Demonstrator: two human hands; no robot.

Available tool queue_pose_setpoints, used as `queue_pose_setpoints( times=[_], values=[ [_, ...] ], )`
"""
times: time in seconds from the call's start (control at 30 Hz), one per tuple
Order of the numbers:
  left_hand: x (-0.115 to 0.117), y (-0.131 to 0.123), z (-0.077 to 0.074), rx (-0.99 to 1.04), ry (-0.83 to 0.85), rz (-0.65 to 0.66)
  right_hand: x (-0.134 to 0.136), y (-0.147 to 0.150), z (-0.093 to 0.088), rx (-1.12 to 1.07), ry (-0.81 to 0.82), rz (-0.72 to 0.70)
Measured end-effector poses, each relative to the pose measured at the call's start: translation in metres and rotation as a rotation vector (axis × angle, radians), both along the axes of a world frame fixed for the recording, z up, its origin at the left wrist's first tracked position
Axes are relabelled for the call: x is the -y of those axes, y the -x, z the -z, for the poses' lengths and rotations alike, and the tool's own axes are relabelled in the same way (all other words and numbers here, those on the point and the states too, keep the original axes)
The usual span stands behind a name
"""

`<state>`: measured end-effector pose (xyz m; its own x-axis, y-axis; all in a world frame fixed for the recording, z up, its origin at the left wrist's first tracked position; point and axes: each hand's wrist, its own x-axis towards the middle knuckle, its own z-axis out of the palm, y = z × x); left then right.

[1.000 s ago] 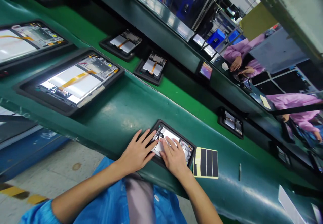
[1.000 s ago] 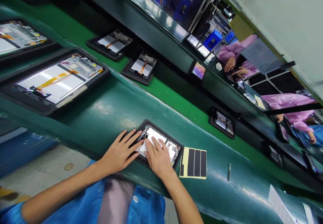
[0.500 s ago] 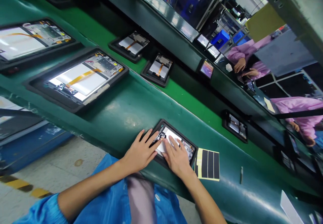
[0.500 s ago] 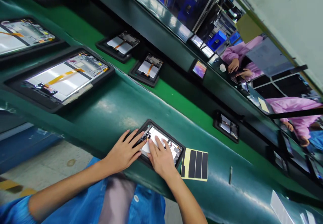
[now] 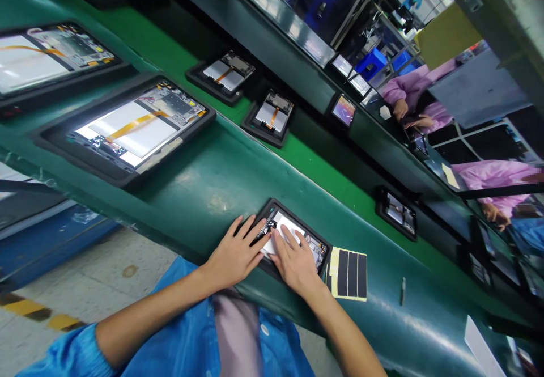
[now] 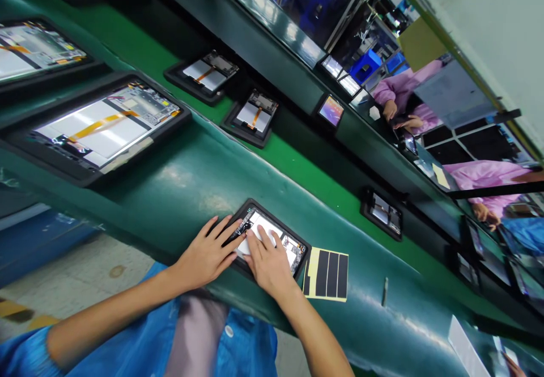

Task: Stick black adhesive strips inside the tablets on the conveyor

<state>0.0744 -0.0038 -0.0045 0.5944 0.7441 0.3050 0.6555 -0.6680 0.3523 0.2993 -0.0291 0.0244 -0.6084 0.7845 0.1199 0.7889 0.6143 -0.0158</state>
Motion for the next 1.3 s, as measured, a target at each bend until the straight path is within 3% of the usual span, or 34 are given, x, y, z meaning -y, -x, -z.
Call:
queue_pose_setpoints(
  times=[0.47, 0.87, 1.1, 1.3],
  values=[
    [0.001, 0.002, 0.007, 0.054, -0.010, -0.021, 0.003, -0.007, 0.003, -0.193, 0.041, 0.003],
    [0.000, 0.004, 0.006, 0.045, 0.010, -0.018, 0.001, -0.003, -0.004, -0.197, 0.110, 0.024],
    [-0.002, 0.005, 0.007, 0.030, -0.018, -0.004, -0.016, 0.001, -0.007, -0.436, 0.119, 0.145],
    [-0.004, 0.004, 0.007, 0.024, -0.040, 0.003, -0.035, 0.005, -0.003, -0.485, 0.153, 0.243]
  ],
)
